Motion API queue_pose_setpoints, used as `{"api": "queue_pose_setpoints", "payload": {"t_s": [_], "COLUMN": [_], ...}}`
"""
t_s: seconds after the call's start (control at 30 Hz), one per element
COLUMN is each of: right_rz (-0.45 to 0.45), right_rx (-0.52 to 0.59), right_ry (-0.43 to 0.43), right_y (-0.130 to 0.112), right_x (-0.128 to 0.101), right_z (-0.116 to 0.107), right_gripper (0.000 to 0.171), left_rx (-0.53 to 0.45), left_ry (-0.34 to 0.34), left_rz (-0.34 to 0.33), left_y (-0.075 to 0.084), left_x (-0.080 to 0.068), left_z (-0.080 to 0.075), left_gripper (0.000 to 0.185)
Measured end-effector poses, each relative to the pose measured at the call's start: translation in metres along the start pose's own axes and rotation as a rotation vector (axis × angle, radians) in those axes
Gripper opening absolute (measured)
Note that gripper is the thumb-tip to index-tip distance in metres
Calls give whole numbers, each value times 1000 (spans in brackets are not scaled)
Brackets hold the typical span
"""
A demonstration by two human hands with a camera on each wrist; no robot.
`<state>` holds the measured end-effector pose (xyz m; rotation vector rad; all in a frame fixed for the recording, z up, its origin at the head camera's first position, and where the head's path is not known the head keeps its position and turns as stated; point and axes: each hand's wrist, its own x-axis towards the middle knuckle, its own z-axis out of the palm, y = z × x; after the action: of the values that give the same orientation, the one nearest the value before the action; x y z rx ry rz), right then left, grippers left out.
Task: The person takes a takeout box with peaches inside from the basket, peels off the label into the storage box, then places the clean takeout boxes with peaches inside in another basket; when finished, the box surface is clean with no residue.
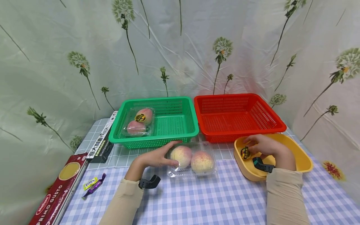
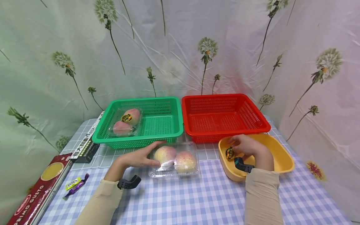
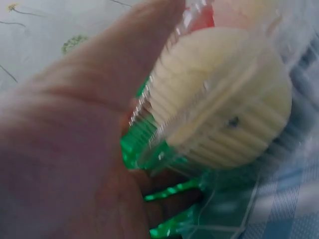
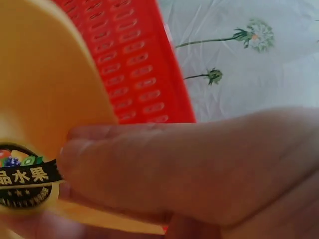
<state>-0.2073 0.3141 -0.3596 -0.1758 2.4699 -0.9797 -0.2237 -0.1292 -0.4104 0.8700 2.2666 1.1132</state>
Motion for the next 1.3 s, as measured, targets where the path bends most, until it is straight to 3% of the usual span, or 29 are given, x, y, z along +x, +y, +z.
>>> {"api": "queue_pose_setpoints", "payload": {"t_s": [0.1, 0.23, 0.47, 0.57, 0.67, 0.8, 0.9, 1.07, 1.2, 1.3], "right_rz": [37, 49, 23, 12, 9, 63, 100, 89, 89, 93], "right_rx": [32, -5, -58, -27, -14, -4, 9, -51, -110, -95], "right_ry": [-22, -6, 108, 237, 435, 699, 823, 839, 838, 866], "right_y": [3, 2, -13, -16, -17, -18, -21, -20, -9, 1], "right_x": [1, -1, -15, -18, -18, -15, -11, -5, -1, 2], "right_z": [1, -1, -11, -15, -16, -14, -12, -14, -18, -21], "right_gripper": [45, 47, 48, 49, 49, 50, 51, 49, 51, 52], "left_rx": [17, 13, -53, -123, -208, -318, -394, -519, -540, -545], "left_ry": [12, 10, 22, 22, 14, -1, -22, -38, -46, -57], "left_rz": [-1, 7, 73, 94, 105, 98, 92, 63, 44, 52], "left_y": [-3, -7, -11, -11, -10, -6, -4, 1, 3, 4], "left_x": [0, 0, 0, -1, -2, -3, -3, -3, -4, -4], "left_z": [0, -1, -3, -5, -6, -6, -5, -3, -3, -2], "left_gripper": [83, 79, 65, 58, 54, 51, 49, 45, 50, 59]}}
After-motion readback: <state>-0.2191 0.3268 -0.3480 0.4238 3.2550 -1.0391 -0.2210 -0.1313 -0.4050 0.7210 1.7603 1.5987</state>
